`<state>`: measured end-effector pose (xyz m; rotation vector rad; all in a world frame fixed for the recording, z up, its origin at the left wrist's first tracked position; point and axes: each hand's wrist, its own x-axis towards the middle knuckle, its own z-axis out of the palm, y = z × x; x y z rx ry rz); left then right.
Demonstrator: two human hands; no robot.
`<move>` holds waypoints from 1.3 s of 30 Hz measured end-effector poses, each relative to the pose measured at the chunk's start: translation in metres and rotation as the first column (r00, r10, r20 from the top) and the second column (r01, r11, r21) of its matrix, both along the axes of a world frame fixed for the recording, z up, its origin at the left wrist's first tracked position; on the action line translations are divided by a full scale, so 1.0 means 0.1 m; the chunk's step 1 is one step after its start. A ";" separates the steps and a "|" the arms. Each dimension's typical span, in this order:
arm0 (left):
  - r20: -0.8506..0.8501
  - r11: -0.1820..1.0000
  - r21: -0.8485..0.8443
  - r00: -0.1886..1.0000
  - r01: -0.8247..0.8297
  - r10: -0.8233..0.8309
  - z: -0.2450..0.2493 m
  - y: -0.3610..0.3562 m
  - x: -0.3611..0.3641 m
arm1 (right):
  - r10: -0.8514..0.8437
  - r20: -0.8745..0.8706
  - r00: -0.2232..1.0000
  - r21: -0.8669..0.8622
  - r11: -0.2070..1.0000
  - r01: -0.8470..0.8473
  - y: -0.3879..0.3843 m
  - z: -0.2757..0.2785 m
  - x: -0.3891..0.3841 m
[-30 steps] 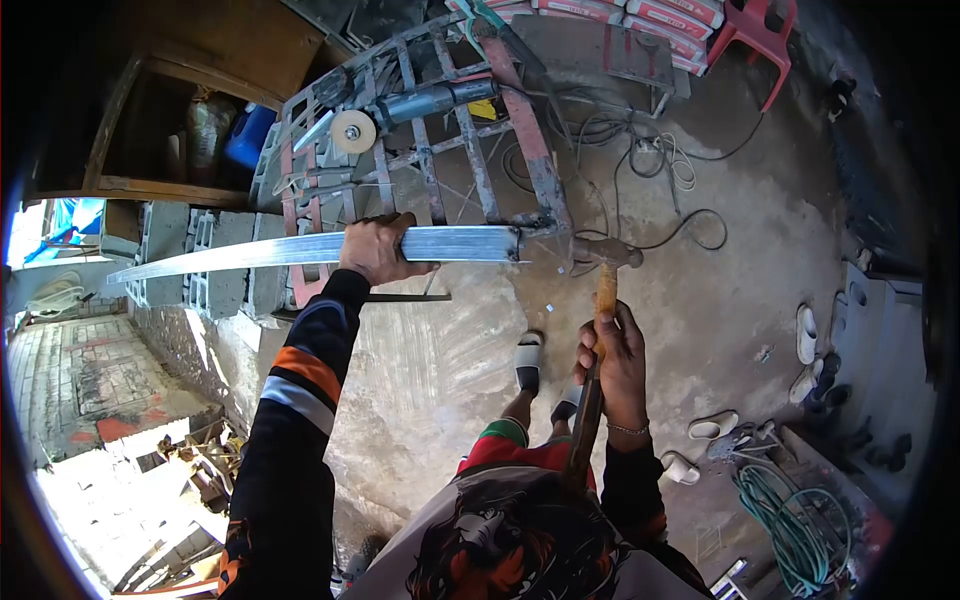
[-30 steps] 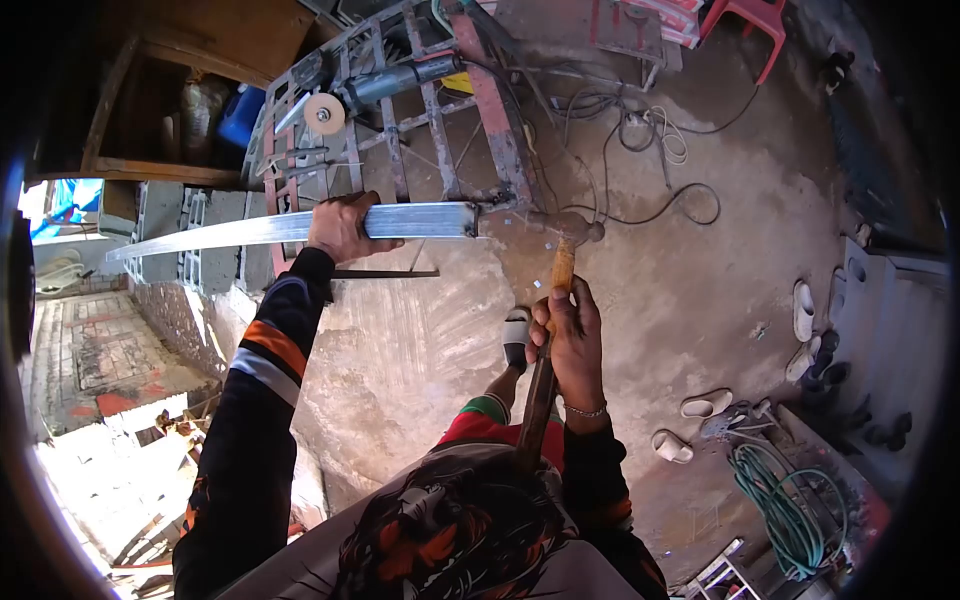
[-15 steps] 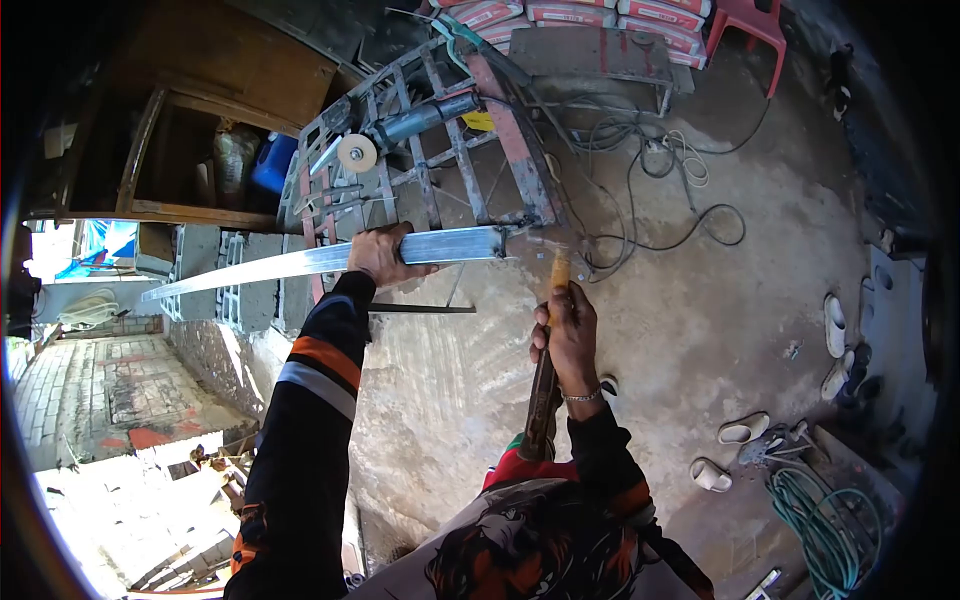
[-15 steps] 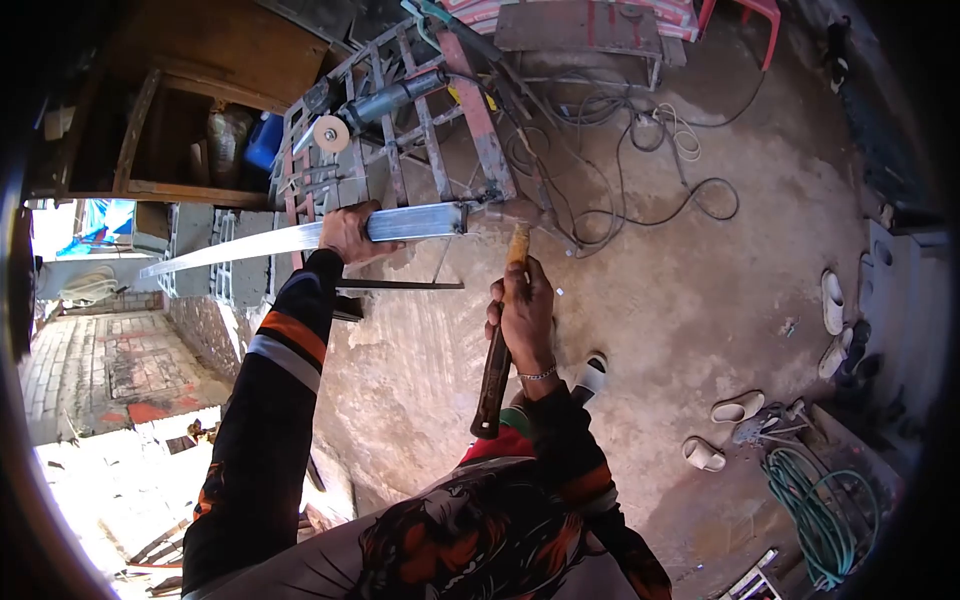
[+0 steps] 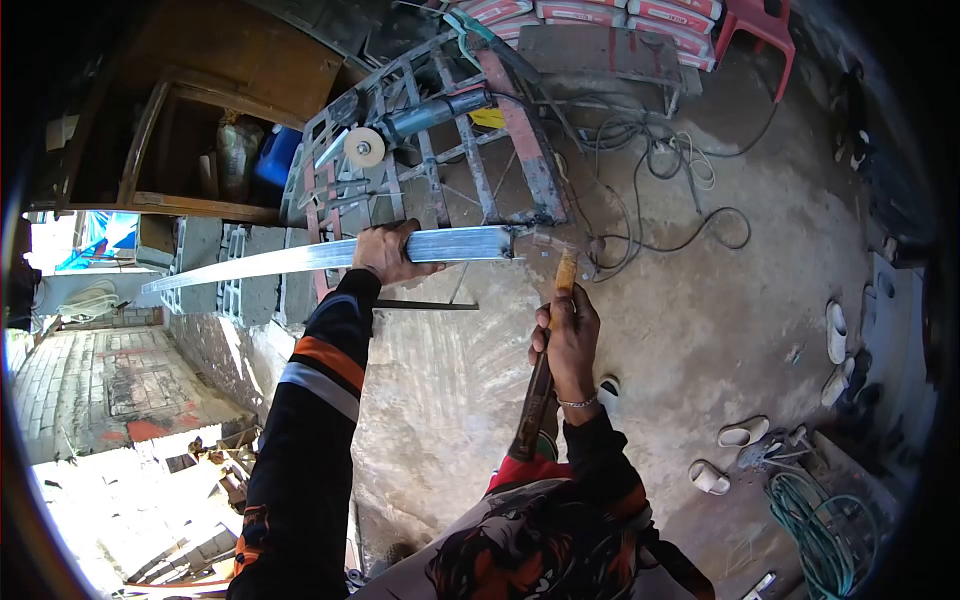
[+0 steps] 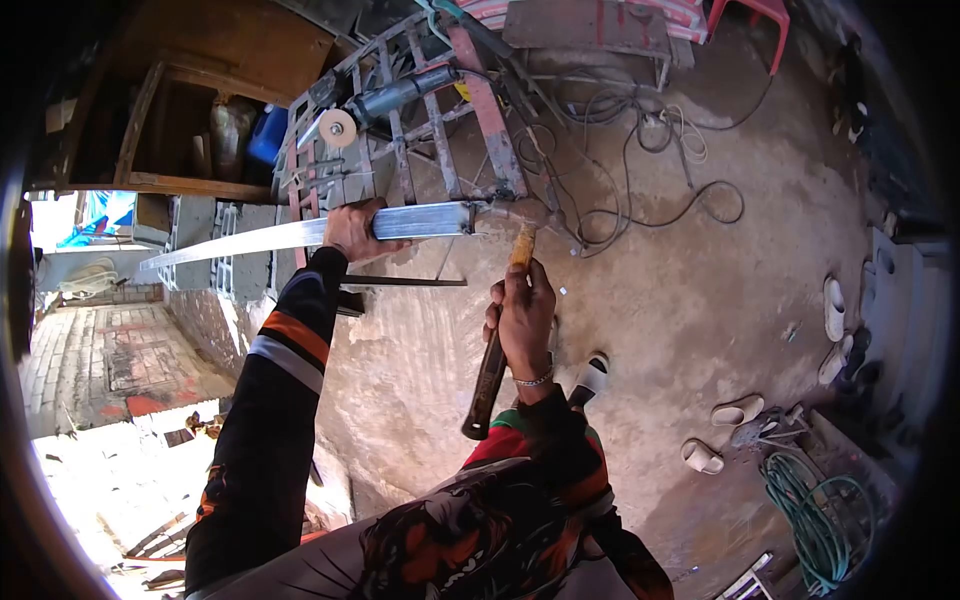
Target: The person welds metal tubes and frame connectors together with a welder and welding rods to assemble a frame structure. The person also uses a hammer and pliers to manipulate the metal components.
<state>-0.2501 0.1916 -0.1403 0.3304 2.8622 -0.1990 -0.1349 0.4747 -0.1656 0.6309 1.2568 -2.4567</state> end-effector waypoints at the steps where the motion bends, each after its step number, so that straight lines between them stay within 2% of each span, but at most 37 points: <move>1: -0.002 1.000 0.001 1.000 -0.006 0.006 0.00 -0.02 0.01 | -0.108 0.022 0.994 -0.032 0.994 0.109 -0.06 0.00 0.01; 2: 0.007 1.000 0.002 1.000 -0.006 0.006 0.00 -0.03 0.03 | 0.038 -0.026 0.999 0.024 0.999 -0.037 -0.09 -0.01 0.02; 5: -0.027 0.999 0.015 0.999 0.045 -0.044 -0.02 -0.04 -0.01 | 0.081 0.014 0.997 0.024 0.996 -0.081 0.05 0.02 0.02; 6: -0.066 0.997 0.022 0.996 0.069 -0.067 -0.04 -0.06 0.00 | -0.002 0.030 1.000 0.020 1.000 0.001 0.03 0.02 0.03; 9: 0.028 0.999 -0.030 1.000 -0.009 0.010 0.01 0.00 -0.01 | 0.045 -0.047 0.998 0.064 0.997 -0.041 -0.10 -0.03 0.04; 11: -0.002 1.000 -0.016 1.000 0.021 -0.021 -0.02 -0.03 0.02 | 0.080 -0.034 0.996 0.020 0.997 -0.080 0.03 0.00 -0.02; 13: -0.046 0.999 0.004 0.998 0.039 -0.039 -0.03 -0.04 0.00 | -0.039 -0.009 0.999 0.045 0.998 0.039 0.00 0.04 -0.01; 17: -0.023 1.000 -0.008 0.999 0.030 -0.031 -0.05 -0.06 0.02 | 0.073 -0.041 0.997 0.097 0.993 -0.069 -0.05 0.02 0.07; 19: -0.043 0.999 -0.002 0.998 0.040 -0.040 -0.05 -0.06 -0.04 | 0.006 0.016 1.000 0.048 0.999 -0.007 0.01 0.04 0.04; 20: -0.027 1.000 0.001 0.999 0.030 -0.030 -0.04 -0.05 -0.03 | -0.091 0.021 0.996 0.048 0.995 0.089 -0.03 0.05 0.04; 21: -0.011 1.000 0.002 1.000 0.017 -0.017 -0.03 -0.05 0.00 | -0.083 0.022 0.996 0.049 0.995 0.082 -0.04 0.02 0.04; 23: 0.028 1.000 -0.021 1.000 -0.001 0.002 -0.05 -0.05 0.02 | 0.078 -0.044 0.996 0.050 0.996 -0.076 -0.03 -0.01 0.02; 25: -0.047 0.999 0.000 0.998 0.052 -0.052 -0.08 -0.10 -0.02 | 0.120 -0.034 0.992 0.080 0.990 -0.117 0.04 0.00 0.00; 27: -0.046 0.998 0.012 0.997 0.055 -0.054 -0.09 -0.10 -0.01 | -0.106 0.025 0.994 0.027 0.994 0.105 -0.05 0.00 0.05; 29: 0.047 0.999 -0.005 0.998 -0.043 0.043 0.00 -0.02 -0.01 | 0.085 -0.042 0.995 0.121 0.990 -0.079 -0.08 -0.02 0.05; 31: 0.039 1.000 -0.002 0.999 -0.023 0.023 0.01 -0.01 -0.02 | 0.111 -0.034 0.993 0.066 0.992 -0.109 0.05 -0.02 0.00; 33: 0.023 1.000 0.007 1.000 -0.021 0.020 0.00 -0.01 -0.02 | 0.073 0.009 0.997 0.044 0.996 -0.074 0.05 0.04 0.04; 35: 0.048 1.000 -0.013 0.999 -0.005 0.006 0.01 -0.02 -0.04 | -0.030 0.028 0.999 0.011 0.999 0.030 0.09 0.09 0.06; 39: 0.110 0.999 0.040 0.993 0.027 -0.032 0.08 -0.07 -0.13 | 0.047 0.020 0.999 0.061 0.997 -0.048 0.33 -0.06 0.24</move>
